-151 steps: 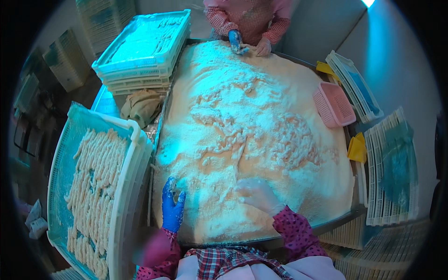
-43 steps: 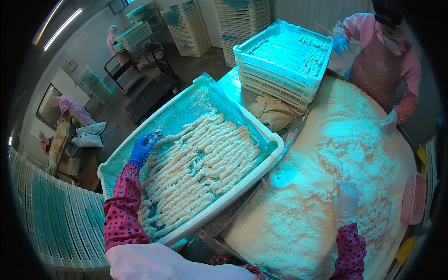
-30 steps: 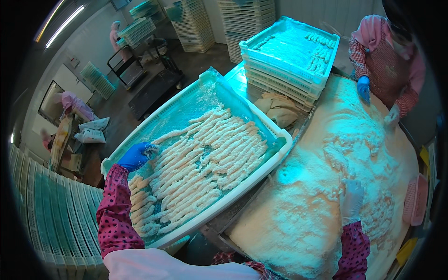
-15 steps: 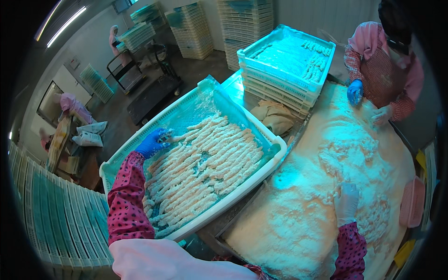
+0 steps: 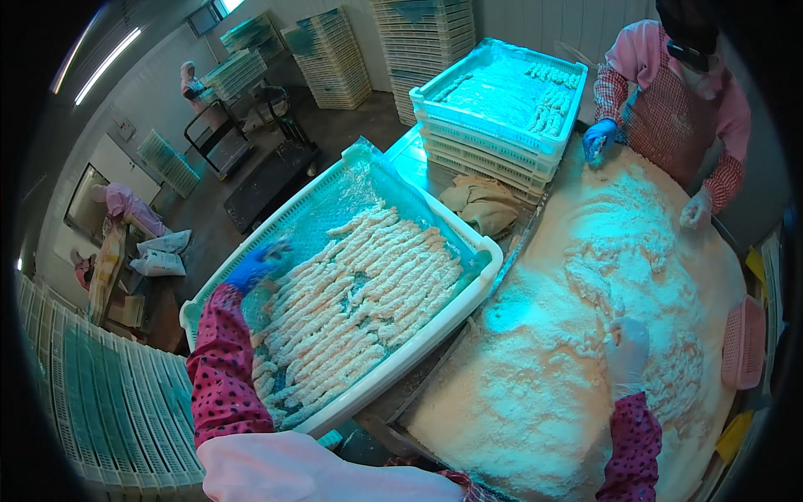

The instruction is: The person repeatedly takes portions of dough from a large floured table, rolls them into long strips by hand, and places them into a white plastic tray. A coworker performs the same task across the table.

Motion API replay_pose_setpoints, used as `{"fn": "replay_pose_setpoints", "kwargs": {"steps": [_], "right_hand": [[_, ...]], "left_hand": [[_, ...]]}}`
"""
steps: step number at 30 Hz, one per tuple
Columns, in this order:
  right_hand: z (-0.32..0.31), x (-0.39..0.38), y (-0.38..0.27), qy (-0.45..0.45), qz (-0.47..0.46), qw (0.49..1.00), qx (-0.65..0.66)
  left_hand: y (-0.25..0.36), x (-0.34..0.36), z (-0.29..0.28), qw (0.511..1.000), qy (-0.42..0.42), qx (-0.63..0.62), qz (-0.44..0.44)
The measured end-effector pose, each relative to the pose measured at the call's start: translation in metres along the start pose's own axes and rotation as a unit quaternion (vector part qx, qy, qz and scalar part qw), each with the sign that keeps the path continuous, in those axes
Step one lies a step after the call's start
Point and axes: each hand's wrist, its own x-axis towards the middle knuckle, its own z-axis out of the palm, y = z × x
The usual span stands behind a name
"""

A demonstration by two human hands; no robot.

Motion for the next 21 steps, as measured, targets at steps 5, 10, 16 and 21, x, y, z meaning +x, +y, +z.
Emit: {"fn": "replay_pose_setpoints", "kwargs": {"steps": [5,10,16,21], "right_hand": [[-0.041,-0.014,0.006,0.094,0.226,0.898,0.365],[-0.052,-0.048,-0.043,-0.103,-0.104,0.941,0.304],[-0.053,-0.136,0.014,-0.077,0.221,0.948,0.215],[-0.039,-0.167,-0.047,-0.16,0.006,0.986,0.036]], "left_hand": [[-0.027,-0.048,-0.031,0.996,-0.04,0.079,0.015],[-0.045,-0.071,0.003,0.979,0.111,0.137,0.103],[0.07,-0.108,0.241,0.973,-0.047,0.033,0.224],[0.005,-0.062,0.423,0.863,-0.169,0.269,0.394]]}}
